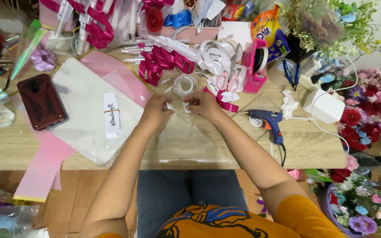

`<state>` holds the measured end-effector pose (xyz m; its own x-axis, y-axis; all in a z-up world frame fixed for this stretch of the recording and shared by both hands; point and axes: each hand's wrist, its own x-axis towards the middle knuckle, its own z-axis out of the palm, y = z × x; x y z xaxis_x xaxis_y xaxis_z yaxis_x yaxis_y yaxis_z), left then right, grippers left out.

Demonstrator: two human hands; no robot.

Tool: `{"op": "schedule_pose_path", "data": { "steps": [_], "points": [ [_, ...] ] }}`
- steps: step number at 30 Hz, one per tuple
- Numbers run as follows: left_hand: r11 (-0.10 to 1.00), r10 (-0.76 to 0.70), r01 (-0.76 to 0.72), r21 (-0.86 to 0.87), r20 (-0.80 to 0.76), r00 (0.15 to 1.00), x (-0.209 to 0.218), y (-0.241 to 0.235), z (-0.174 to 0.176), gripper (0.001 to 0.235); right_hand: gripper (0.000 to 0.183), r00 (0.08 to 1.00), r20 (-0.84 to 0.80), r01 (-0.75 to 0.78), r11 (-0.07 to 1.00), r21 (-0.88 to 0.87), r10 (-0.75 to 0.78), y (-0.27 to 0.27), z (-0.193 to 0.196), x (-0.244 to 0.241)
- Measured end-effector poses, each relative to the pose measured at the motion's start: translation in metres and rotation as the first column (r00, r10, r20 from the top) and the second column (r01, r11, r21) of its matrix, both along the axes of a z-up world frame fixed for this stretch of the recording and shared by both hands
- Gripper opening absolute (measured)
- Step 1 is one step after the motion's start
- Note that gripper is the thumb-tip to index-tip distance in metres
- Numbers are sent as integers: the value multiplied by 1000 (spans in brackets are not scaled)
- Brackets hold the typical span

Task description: The person cuts a white ribbon with scissors, then uses a hot glue gun to attach the ribbon pieces to a clear plastic sheet. The person repeats this process, adding more ribbon pieces to the sheet.

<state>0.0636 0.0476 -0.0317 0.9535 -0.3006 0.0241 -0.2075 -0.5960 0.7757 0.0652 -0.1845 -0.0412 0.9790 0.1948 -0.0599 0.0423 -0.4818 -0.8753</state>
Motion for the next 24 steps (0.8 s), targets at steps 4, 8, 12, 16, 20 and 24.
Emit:
{"op": "schedule_pose_path", "data": {
  "steps": [4, 8, 12, 16, 20, 24],
  "points": [
    [1000, 4, -3, 28, -9, 1000, -6, -4, 12, 41, 37, 999, 35, 27, 999, -40, -26, -1, -9, 0],
    [976, 67, -107, 187, 209, 976, -30, -10, 29, 51, 35, 988, 111, 99, 994, 45, -104, 0, 6, -8],
    [920, 86, -290, 263, 588, 804, -63, -24, 6, 30, 25, 973, 157, 143, 976, 165, -169, 2, 42, -26],
    [889, 30, -263, 374, 527, 850, -97, -34, 3, 41, 24, 925, 379, 59, 981, -187, 17, -1, 25, -44],
    [851, 2, -215, 479, 407, 913, -102, -36, -5, 50, 32, 838, 498, 136, 799, -586, 223, 8, 16, -64],
    [796, -52, -158, 584, 327, 943, -103, -38, 11, 52, 42, 842, 463, 145, 710, -689, 277, 13, 17, -73]
  ]
}}
